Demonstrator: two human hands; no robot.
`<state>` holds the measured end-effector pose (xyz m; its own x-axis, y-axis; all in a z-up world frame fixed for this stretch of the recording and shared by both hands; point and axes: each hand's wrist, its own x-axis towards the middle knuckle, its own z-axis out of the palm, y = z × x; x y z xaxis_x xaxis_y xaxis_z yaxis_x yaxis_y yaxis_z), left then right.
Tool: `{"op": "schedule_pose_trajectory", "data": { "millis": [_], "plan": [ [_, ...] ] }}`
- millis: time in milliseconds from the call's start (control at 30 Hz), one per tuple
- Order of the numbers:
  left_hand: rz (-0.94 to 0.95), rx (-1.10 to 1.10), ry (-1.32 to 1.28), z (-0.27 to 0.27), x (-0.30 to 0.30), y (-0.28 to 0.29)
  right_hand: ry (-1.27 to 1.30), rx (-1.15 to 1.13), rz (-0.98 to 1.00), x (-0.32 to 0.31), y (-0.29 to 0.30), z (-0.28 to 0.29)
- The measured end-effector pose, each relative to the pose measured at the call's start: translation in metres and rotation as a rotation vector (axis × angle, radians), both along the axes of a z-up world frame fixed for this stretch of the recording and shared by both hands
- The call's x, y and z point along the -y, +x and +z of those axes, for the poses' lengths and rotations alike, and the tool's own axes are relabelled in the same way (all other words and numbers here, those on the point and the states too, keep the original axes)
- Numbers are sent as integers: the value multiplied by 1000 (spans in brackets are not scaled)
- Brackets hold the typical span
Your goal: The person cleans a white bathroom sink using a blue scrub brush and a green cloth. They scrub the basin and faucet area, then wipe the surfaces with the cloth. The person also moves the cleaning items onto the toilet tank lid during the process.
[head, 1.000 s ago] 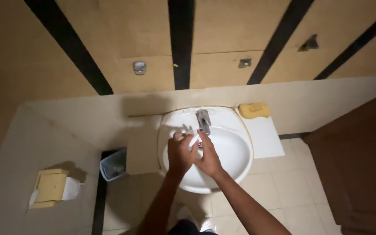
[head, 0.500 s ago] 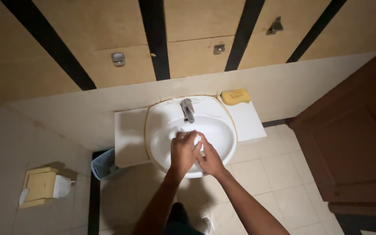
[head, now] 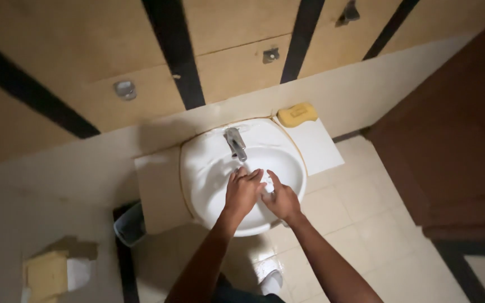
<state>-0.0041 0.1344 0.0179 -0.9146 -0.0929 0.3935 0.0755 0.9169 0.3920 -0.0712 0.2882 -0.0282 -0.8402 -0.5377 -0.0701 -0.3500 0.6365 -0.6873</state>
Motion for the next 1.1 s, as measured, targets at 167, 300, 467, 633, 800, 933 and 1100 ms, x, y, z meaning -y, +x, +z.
{"op": "schedule_pose_trajectory", "data": {
  "millis": [167, 300, 467, 633, 800, 933, 1100],
  "plan": [
    [-32, 110, -7, -17, 25, -39, 41, 78, -68, 23, -28, -19],
    [-54, 107, -62, -40, 44, -65, 71, 155, -111, 47, -42, -5],
    [-123, 55, -77, -58, 63, -84, 82, 97, -175, 61, -53, -34],
    [-171, 140, -50, -44, 73, -86, 128, 106, -182, 70, -54, -35],
    [-202, 68, 0, -47, 75, -92, 140, 154, -277, 72, -50, -25],
    [-245, 121, 57, -36, 72, -95, 133, 183, -346, 70, -44, -8],
    [-281, 142, 55, -31, 65, -100, 248, 179, -379, 62, -42, -9]
  ]
}}
